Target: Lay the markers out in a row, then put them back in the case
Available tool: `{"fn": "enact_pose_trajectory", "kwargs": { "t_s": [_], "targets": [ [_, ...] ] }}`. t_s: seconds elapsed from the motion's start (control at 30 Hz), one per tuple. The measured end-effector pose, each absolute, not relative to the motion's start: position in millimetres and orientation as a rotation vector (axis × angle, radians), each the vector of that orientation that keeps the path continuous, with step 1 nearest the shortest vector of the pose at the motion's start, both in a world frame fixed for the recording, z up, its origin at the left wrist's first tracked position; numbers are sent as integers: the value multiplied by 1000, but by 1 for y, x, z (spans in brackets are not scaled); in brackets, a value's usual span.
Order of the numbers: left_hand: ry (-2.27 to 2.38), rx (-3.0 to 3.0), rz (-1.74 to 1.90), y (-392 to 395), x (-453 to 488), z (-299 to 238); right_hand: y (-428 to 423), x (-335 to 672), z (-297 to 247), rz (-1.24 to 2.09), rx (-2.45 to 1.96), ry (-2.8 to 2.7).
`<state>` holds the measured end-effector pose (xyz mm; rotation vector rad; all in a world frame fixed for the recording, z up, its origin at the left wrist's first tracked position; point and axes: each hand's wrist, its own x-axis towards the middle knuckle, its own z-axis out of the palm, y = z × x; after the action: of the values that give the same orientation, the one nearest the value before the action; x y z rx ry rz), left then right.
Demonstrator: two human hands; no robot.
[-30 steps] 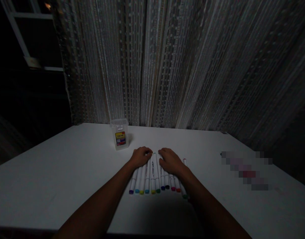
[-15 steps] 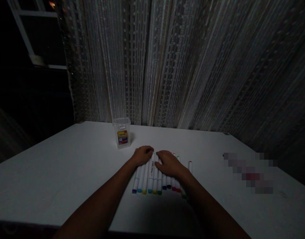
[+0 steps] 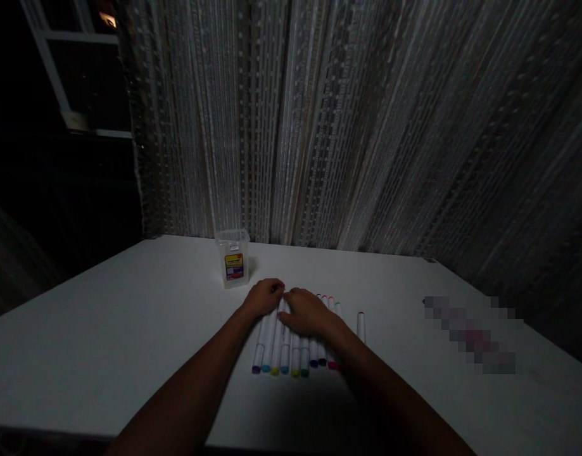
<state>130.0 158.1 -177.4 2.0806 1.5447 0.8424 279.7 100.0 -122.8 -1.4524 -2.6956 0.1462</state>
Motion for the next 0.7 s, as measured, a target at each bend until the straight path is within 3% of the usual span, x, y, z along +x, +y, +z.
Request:
{"fn": "enact_pose_trajectory", "kwargs": {
  "t_s": [0.43, 0.7],
  "targets": [
    [1574, 2119, 776, 152, 136, -176, 109, 297, -131, 293, -1421, -2426],
    [1557, 2134, 765, 148, 139, -174, 129, 390, -108, 240, -2204, -2110]
  ]
}}
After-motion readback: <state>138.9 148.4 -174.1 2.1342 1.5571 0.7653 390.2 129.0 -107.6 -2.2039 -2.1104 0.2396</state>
